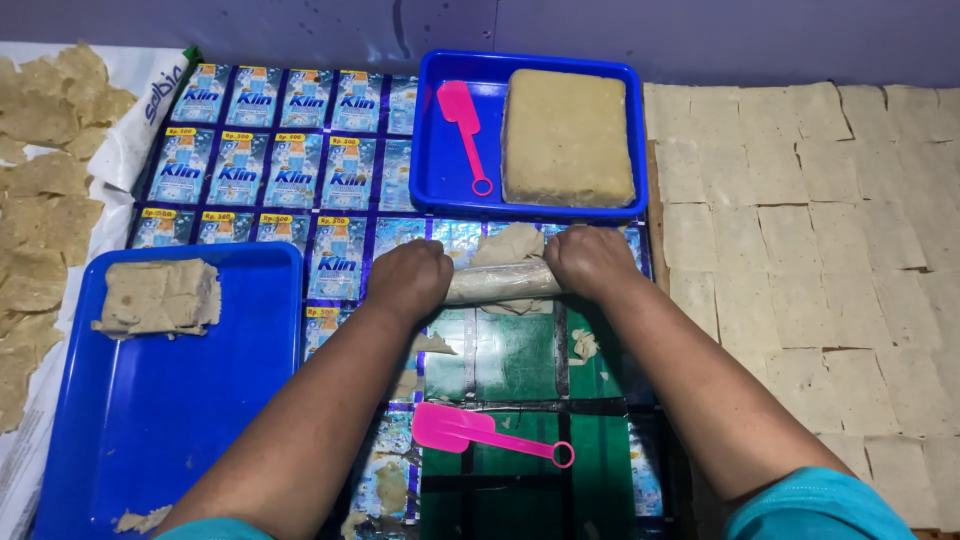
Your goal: Preparing, rolling, and cutting dough into small squares for drying on a bamboo rack.
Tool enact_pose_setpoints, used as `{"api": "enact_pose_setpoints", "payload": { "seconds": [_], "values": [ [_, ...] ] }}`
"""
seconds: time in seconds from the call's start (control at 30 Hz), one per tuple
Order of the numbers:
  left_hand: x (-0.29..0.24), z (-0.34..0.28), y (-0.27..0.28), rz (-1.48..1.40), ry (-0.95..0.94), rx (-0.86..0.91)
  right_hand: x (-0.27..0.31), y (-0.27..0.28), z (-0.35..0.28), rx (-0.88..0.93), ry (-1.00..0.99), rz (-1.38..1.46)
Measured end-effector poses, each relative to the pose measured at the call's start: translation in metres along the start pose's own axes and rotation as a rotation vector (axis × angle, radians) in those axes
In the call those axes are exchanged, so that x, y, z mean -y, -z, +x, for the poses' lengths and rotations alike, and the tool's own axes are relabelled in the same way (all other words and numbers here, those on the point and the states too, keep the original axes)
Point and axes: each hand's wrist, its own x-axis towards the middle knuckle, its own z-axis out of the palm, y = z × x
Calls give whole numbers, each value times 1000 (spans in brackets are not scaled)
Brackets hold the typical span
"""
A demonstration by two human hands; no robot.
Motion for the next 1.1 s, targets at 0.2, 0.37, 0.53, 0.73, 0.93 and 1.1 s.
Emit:
{"api": "enact_pose_setpoints", "payload": {
  "seconds": [0.2,0.37,0.53,0.73,0.93,1.1],
  "values": [
    [-2,9,8,51,-2,53,5,0,-14,-32,-25,58],
    [-6,-5,6,62,-27,-3,1,-10,-18,-73,8,53],
    [-7,-21,2,62,-44,-71,4,-16,-27,-149,46,25],
    [4,-30,-23,102,-141,-257,2,-32,-39,-328,106,-46],
    [0,-22,-7,126,-165,-194,3,-14,-36,-171,51,-58],
    [-25,-19,16,-50,-95,-233,34,25,-32,-355,-88,129]
  ]
}}
